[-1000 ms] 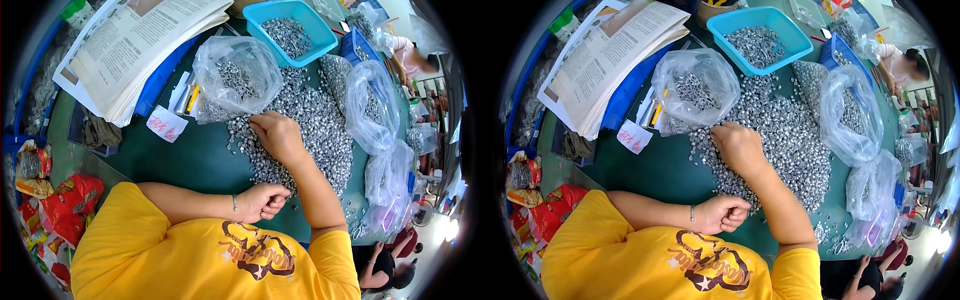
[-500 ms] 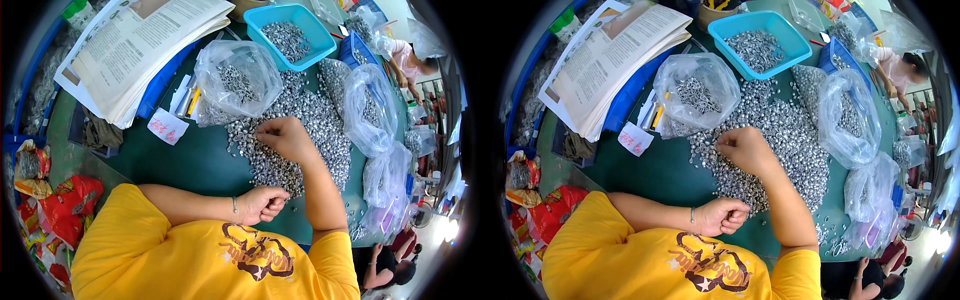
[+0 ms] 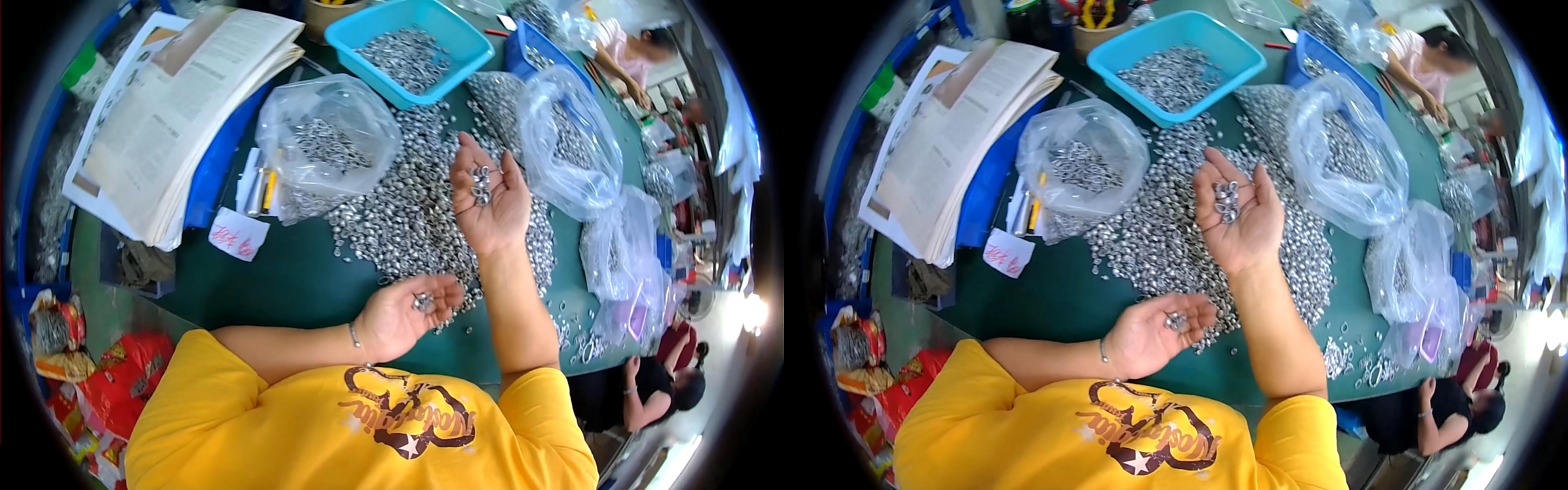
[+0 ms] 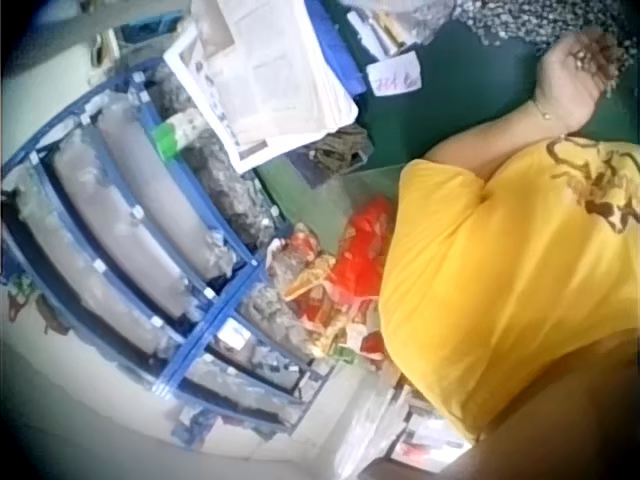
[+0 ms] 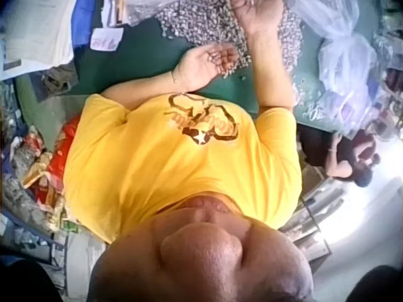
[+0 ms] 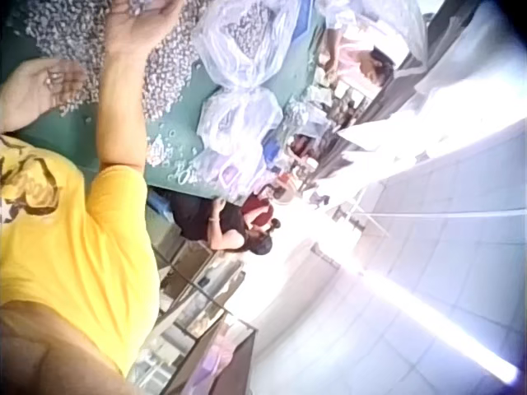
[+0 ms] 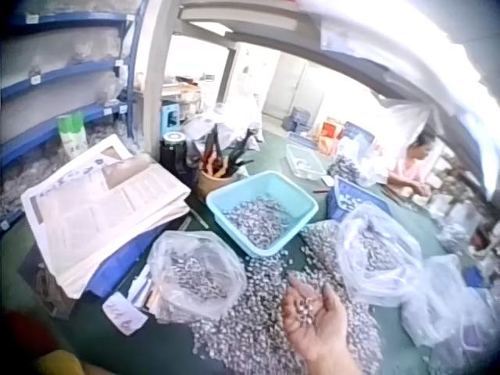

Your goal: The person picks up metal components and rings from a large pile on a table, joins them together by hand, and places the assembled units into a separate smaller pile.

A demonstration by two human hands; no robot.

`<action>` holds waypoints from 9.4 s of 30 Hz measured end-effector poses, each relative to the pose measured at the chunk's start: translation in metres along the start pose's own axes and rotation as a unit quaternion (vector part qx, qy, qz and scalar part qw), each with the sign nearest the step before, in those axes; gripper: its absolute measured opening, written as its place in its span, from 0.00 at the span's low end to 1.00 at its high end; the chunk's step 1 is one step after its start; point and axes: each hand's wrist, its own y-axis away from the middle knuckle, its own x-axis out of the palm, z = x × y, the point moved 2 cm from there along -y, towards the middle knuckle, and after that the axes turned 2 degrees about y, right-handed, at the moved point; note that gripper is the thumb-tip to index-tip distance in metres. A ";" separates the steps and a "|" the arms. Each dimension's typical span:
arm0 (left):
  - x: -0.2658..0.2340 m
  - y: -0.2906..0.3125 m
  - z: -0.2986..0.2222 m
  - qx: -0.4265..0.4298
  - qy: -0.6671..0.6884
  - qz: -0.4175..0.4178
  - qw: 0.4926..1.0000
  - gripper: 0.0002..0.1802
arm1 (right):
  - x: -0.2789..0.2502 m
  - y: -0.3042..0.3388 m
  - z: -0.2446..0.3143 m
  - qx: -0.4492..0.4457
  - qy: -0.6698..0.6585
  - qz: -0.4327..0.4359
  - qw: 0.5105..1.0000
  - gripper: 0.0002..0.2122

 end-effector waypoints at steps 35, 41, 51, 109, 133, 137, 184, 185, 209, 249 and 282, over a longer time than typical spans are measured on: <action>-0.009 0.004 0.013 -0.155 -0.076 0.014 0.985 0.12 | -0.074 0.081 0.019 -0.330 0.850 -0.071 0.404 0.04; -0.009 0.006 0.016 -0.148 -0.086 0.030 0.985 0.13 | -0.075 0.084 0.023 -0.278 0.722 -0.090 0.627 0.10; -0.010 0.011 0.027 -0.168 -0.127 0.047 0.976 0.12 | -0.075 0.094 0.024 -0.219 0.487 0.058 0.844 0.15; -0.027 0.014 0.034 -0.280 -0.140 0.024 0.949 0.11 | -0.076 0.076 -0.002 -0.254 0.827 -0.109 0.489 0.05; -0.027 0.015 0.034 -0.278 -0.142 0.023 0.950 0.11 | -0.074 0.076 -0.003 -0.308 0.838 -0.158 0.422 0.04; -0.029 0.014 0.034 -0.279 -0.141 0.024 0.949 0.11 | -0.072 0.079 0.002 -0.299 0.824 -0.158 0.455 0.04; -0.026 0.012 0.029 -0.284 -0.128 0.019 0.950 0.11 | -0.047 0.095 0.005 -0.449 0.800 0.006 0.399 0.08; -0.025 0.012 0.029 -0.283 -0.128 0.018 0.950 0.11 | -0.048 0.095 0.005 -0.447 0.793 0.006 0.415 0.08; -0.029 0.011 0.030 -0.283 -0.122 0.036 0.951 0.11 | -0.063 0.062 0.011 -0.181 0.761 -0.160 0.603 0.08; -0.029 0.010 0.030 -0.290 -0.123 0.019 0.949 0.10 | -0.066 0.082 0.026 -0.069 0.236 -0.018 0.969 0.03; -0.027 0.011 0.029 -0.287 -0.111 0.028 0.951 0.11 | -0.062 0.080 0.008 -0.149 0.783 -0.007 0.604 0.05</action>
